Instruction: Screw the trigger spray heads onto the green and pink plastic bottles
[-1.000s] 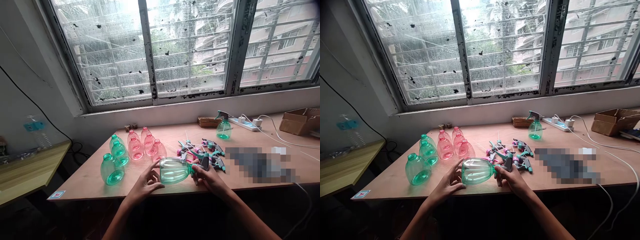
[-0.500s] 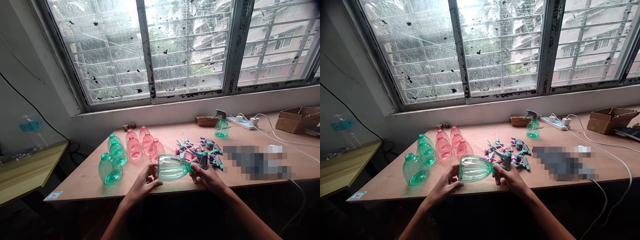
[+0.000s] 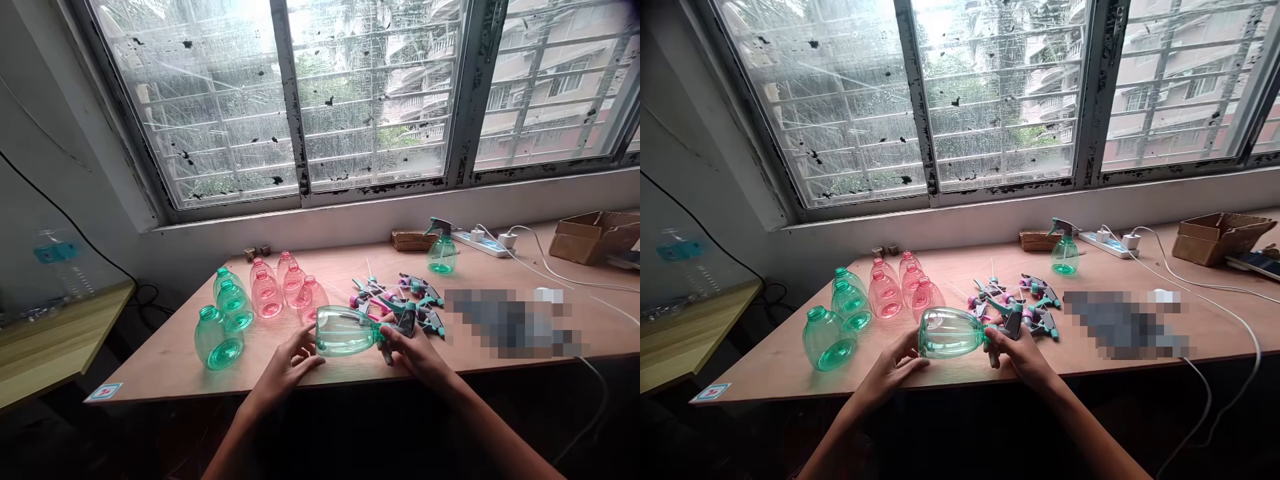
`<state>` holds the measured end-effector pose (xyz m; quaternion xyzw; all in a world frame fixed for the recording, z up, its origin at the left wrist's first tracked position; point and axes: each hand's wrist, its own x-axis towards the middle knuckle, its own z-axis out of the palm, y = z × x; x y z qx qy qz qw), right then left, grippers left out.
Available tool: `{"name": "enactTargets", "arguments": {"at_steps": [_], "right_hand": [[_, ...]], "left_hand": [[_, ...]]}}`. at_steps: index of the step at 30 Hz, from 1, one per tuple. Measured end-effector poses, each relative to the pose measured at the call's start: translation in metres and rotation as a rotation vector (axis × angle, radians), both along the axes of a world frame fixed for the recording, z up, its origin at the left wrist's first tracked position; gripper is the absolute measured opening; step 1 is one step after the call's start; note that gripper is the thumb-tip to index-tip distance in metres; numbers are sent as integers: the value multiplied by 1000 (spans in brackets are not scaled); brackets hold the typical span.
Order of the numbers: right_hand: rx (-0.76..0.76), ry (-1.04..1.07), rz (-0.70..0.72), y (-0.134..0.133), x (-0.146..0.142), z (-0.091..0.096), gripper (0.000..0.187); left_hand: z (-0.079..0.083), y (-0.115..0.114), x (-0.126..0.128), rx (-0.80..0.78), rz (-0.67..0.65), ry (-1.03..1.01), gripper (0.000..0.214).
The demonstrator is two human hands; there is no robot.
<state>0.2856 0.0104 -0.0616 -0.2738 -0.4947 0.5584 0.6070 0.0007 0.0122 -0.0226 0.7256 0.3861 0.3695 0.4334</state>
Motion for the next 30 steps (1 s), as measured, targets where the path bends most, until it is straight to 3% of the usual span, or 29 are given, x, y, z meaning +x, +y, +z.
{"name": "enactTargets", "arguments": {"at_steps": [5, 11, 17, 24, 30], "right_hand": [[12, -37, 21, 0, 2, -2, 22], [-5, -62, 16, -1, 2, -4, 26], [-26, -27, -25, -2, -1, 2, 31], [0, 15, -77, -5, -4, 12, 29], [-8, -20, -52, -5, -3, 10, 30]], "left_hand": [[0, 0, 0, 6, -40, 1, 71], [3, -10, 2, 142, 14, -11, 78], [2, -10, 2, 72, -30, -35, 82], [-6, -4, 1, 136, -44, 99, 94], [-8, -2, 1, 52, -95, 74, 70]]}}
